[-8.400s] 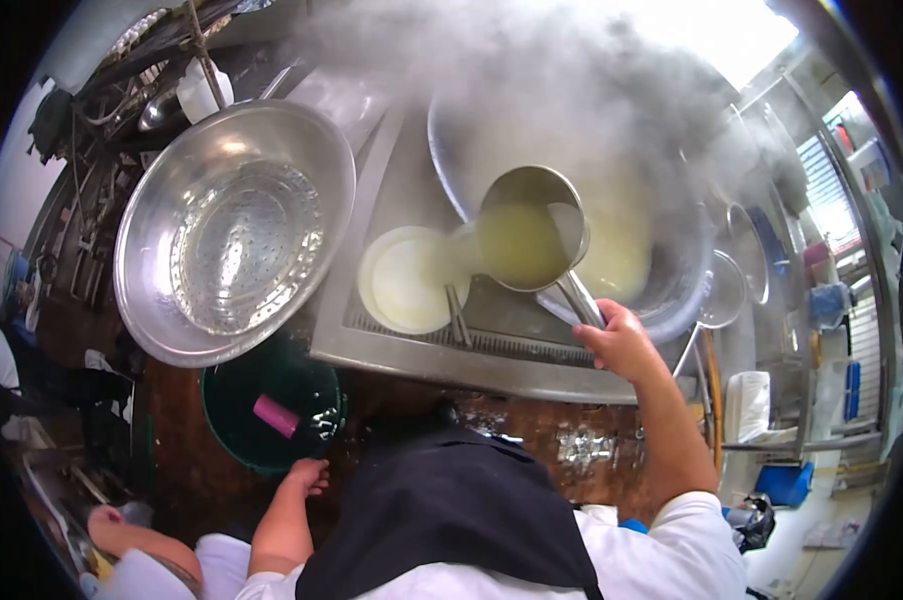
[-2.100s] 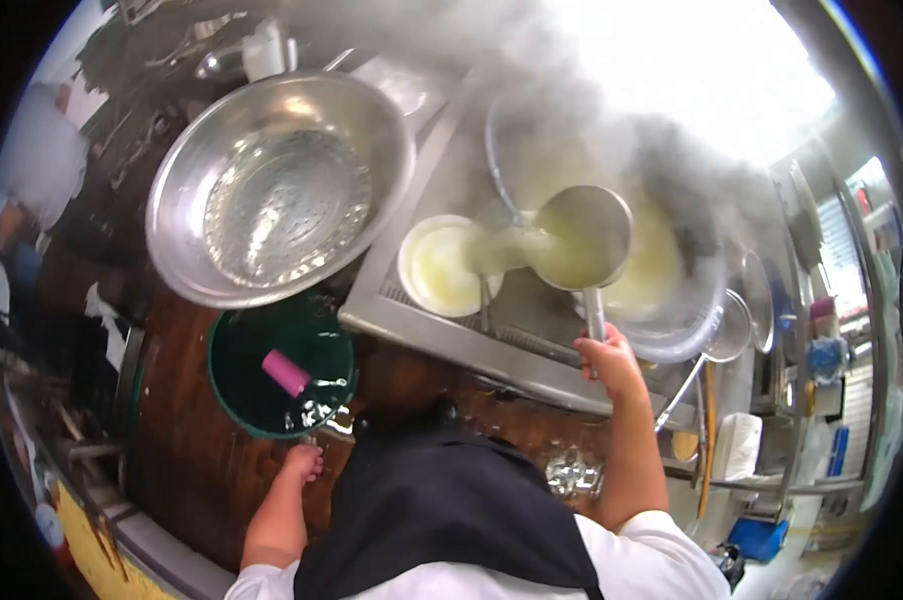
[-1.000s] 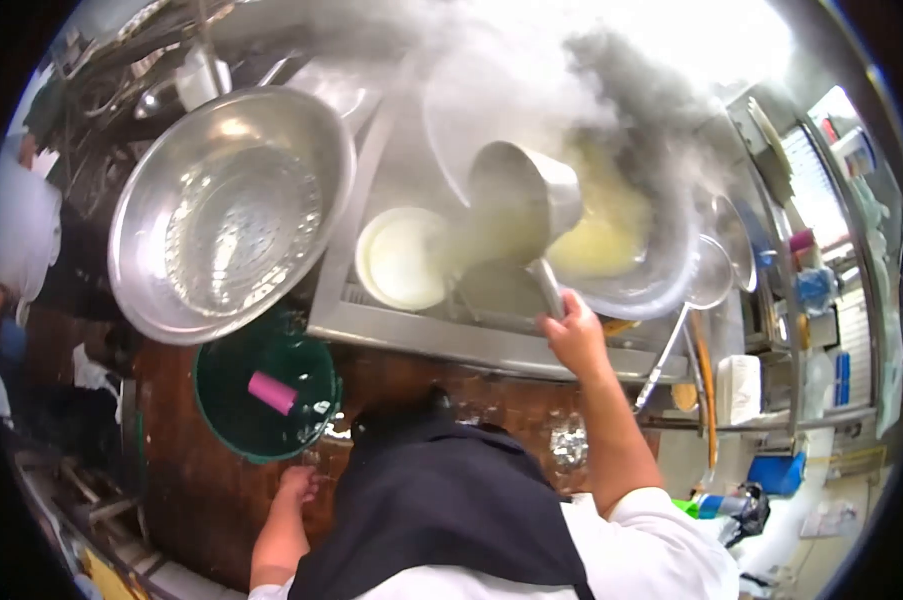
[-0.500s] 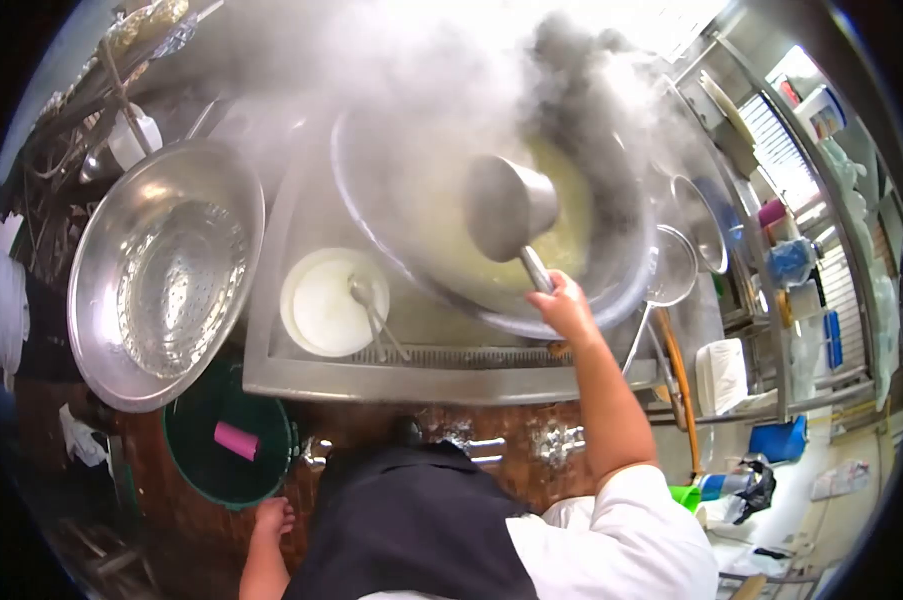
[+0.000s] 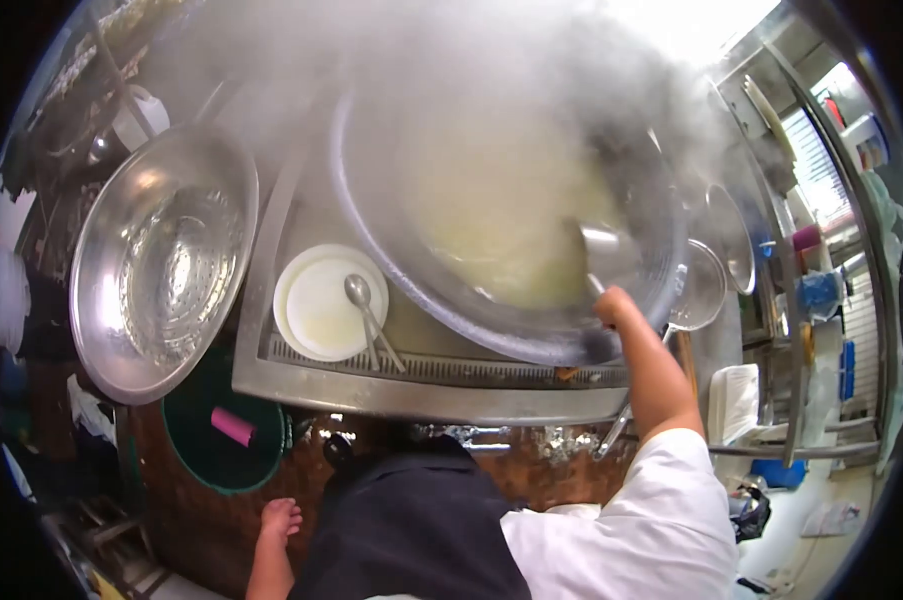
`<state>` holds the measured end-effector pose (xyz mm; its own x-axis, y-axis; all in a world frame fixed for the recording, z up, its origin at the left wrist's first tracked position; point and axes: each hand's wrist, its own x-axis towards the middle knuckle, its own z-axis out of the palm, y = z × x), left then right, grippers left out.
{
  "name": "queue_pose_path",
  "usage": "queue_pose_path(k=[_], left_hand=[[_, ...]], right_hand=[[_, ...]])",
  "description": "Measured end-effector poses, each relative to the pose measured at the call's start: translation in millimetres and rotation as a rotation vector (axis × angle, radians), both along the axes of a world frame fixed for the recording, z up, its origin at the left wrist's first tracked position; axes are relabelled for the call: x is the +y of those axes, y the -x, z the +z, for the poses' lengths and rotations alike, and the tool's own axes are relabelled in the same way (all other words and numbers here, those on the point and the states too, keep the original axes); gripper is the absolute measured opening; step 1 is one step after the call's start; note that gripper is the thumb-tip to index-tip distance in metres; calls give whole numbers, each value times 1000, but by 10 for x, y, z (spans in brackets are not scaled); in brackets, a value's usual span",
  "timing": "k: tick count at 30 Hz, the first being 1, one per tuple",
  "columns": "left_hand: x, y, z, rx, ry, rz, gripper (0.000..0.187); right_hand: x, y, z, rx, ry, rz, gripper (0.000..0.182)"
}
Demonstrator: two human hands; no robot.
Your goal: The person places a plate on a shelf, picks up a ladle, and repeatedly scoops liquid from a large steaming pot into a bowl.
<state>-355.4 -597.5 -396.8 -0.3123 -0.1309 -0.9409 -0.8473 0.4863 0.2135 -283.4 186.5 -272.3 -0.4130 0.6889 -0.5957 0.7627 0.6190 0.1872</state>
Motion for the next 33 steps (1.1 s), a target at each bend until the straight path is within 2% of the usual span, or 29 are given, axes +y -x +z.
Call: queue_pose_path(k=[2,3,5,6,8,9,14,17,20,25,33], left_hand=[[34,-18,-31,28,-30,11,23],[43,-26,-33,34,-33,18,23],[52,-15,-39,52,-30,12,23],[34,-9,-54,58,-34,18,23],[-41,-28,-86,38,-33,12,22],[-91,-45,-119,42,-34,16,22],[-402,-53,-244,-22,8,-27,21],[-547,20,-309,-14,7,-54,21],[-581,146,-360,-10,-10,-69,21],[-469,320,-379,32,-99,-79,22],[-567,222,-492,40,-122,-85,21]], right_hand=[[-572,390,445,87,149,-342,13],[-612,425,476,92,147,-333,13],[-742,486,548,197,411,-401,8],[-813,489,603,203,408,-393,8],[-1070,469,779,352,613,-564,11],[-1139,411,783,400,676,-566,18],[-1734,290,1179,508,749,-676,28],[-1976,207,1233,672,923,-688,30],[-2336,244,1304,784,918,-620,31],[-2832,322,1254,933,763,-520,32],[-3172,390,1262,951,611,-481,31]])
